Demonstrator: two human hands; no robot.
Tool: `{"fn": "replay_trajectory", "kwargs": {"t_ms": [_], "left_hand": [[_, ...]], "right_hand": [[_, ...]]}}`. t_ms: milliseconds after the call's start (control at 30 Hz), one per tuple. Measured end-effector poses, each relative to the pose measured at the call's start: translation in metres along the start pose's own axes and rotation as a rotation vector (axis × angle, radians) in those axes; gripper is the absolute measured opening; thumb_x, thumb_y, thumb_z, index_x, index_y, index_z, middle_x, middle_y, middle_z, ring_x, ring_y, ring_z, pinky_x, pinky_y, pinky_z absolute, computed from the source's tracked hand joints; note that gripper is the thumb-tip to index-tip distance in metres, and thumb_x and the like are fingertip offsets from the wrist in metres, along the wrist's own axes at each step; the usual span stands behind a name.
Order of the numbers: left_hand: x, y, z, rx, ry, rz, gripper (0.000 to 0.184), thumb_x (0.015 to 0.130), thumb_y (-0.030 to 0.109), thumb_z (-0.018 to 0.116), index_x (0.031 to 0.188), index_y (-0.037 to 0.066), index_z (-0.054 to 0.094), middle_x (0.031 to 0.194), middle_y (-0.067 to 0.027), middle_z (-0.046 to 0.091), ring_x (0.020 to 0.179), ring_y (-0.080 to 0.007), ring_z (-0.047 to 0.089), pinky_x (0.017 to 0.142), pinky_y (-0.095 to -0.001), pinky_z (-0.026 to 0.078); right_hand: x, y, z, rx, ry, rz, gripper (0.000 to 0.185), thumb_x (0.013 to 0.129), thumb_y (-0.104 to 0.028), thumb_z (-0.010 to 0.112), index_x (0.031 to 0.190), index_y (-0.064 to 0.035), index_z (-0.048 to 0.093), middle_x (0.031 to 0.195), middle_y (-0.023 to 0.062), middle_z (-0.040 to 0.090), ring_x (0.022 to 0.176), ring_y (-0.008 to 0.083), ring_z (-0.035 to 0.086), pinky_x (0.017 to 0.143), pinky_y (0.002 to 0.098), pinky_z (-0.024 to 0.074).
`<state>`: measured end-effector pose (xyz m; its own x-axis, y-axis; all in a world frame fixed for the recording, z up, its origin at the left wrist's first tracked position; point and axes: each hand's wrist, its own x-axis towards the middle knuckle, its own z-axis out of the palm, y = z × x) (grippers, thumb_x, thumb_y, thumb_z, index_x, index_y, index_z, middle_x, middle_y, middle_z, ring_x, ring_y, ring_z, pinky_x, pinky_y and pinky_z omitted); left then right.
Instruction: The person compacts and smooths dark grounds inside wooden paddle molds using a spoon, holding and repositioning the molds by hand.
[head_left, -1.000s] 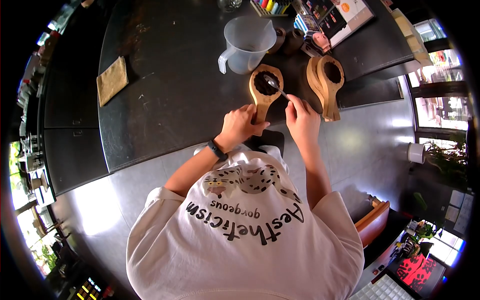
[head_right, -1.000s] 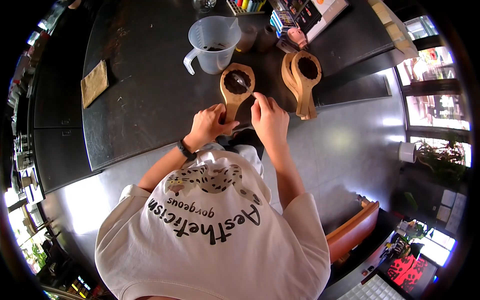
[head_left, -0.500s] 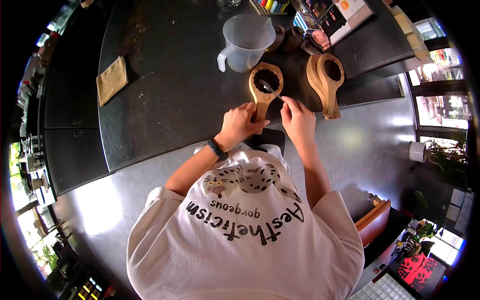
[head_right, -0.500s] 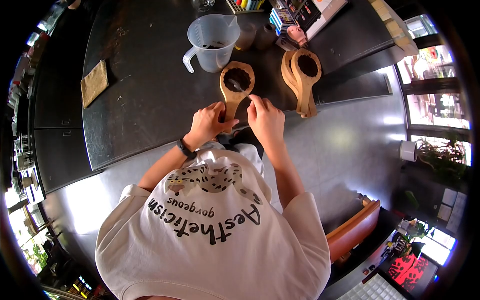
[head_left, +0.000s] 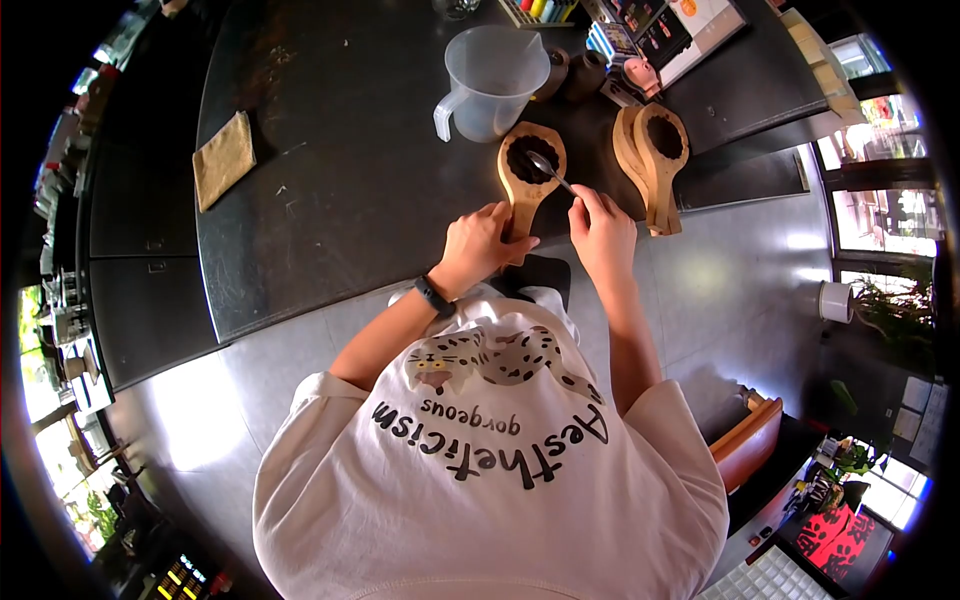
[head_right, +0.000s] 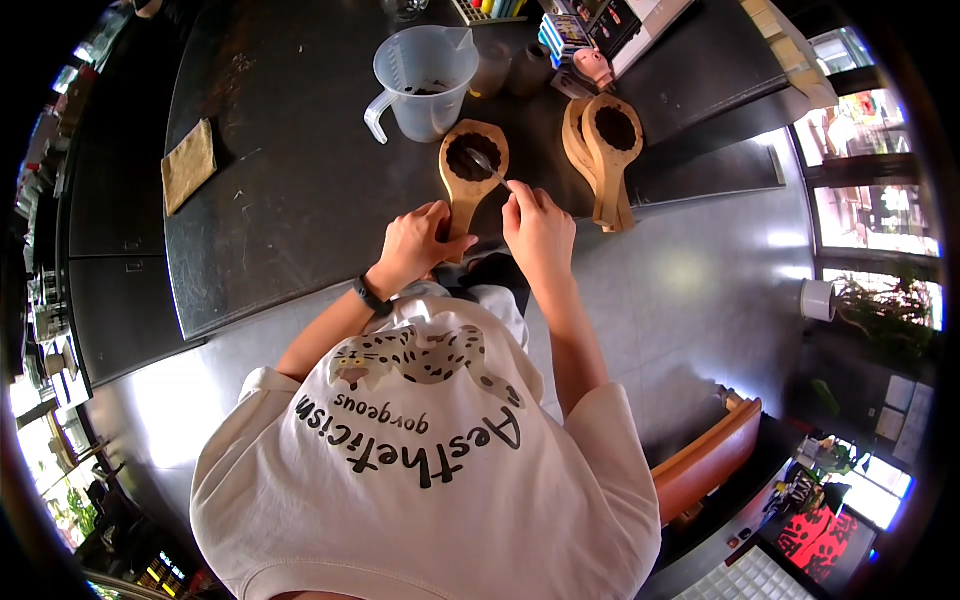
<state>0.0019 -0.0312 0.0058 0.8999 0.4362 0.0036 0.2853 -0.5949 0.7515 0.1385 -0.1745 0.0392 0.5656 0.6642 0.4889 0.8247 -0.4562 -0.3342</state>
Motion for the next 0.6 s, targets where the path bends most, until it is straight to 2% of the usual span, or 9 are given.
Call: {"fn": "replay_trajectory", "kwargs": {"t_ms": [200, 600], "left_hand": [[0.0, -0.004, 0.004, 0.042, 0.05, 0.055, 0.048, 0.076, 0.05, 0.076, 0.081, 0.006, 0.056, 0.078, -0.007, 0.064, 0.064, -0.0274, 0.064, 0.059, -0.0366, 0.05], [0.0, 0.0, -0.001, 0.012, -0.01, 0.012, 0.046, 0.075, 0.047, 0.078, 0.08, 0.006, 0.056, 0.077, -0.0071, 0.064, 0.064, -0.0267, 0.064, 0.058, -0.0369, 0.05]], "right_hand": [[-0.002, 0.001, 0.003, -0.005, -0.024, -0.001, 0.014, 0.084, -0.009, 0.065, 0.098, -0.0098, 0.068, 0.074, 0.0098, 0.065, 0.06, 0.0317, 0.063, 0.053, 0.0414, 0.052], [0.005, 0.007, -0.004, -0.014, 0.021, 0.029, 0.017, 0.085, -0.01, 0.065, 0.101, -0.0115, 0.068, 0.077, 0.0092, 0.066, 0.061, 0.0317, 0.064, 0.052, 0.0403, 0.0514]]}}
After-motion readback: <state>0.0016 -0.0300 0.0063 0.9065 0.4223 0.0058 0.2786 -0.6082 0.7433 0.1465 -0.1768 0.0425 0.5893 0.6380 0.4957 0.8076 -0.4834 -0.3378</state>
